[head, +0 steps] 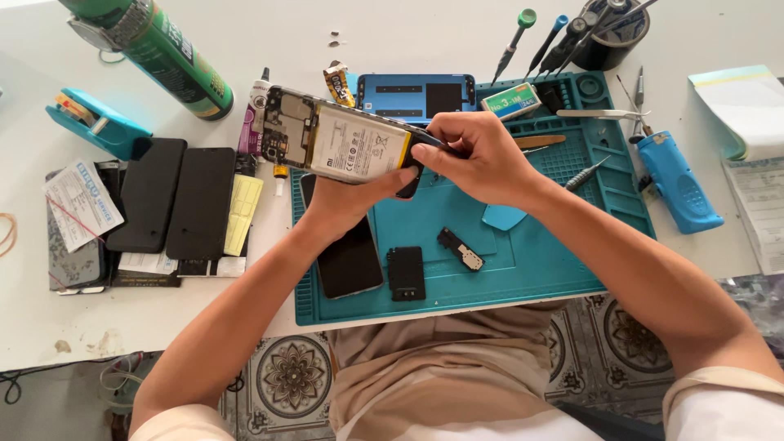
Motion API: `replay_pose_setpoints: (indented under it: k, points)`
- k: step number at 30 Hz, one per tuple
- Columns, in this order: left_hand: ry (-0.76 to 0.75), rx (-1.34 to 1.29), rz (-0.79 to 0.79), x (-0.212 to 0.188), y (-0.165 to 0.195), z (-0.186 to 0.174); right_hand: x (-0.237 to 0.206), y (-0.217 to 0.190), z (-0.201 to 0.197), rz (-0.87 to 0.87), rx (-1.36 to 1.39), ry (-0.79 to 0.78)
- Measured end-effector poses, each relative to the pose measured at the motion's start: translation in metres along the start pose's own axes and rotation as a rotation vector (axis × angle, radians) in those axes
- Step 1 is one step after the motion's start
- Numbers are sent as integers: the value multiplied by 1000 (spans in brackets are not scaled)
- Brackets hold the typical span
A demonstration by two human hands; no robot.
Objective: The person repairs a smartphone on a teal repair mat. They use a spudger and screwdriver to pry open the phone's midframe, disconnect and lift out the battery, handle small internal components and flex cables, then set the opened phone down and pick up a screwdriver to work on other small parts.
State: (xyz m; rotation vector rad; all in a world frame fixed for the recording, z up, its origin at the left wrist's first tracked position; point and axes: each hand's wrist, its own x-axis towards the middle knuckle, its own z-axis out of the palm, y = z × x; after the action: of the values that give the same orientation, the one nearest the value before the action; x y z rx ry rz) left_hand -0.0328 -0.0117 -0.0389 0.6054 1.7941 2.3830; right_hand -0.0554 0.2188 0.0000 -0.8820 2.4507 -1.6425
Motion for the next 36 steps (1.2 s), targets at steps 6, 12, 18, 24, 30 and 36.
replay_pose_setpoints:
  k: [6,12,18,24,30,36]
  points:
    - [82,-16,-135,6,15,1,9,3,-8,-53,-40,-24]
    - [186,-209,-122,13,17,-7,12,-4,-18,74,-216,-32]
    - [271,-369,-120,18,16,-13,10,-11,-47,-79,-601,-181]
    - [258,-586,-131,22,19,-20,4,-10,-82,-19,-967,-45]
    - [175,-524,-110,15,15,-21,-3,-15,-74,-80,-1216,5]
    - [115,-550,-59,13,16,-24,-1,-27,-57,227,-968,-384]
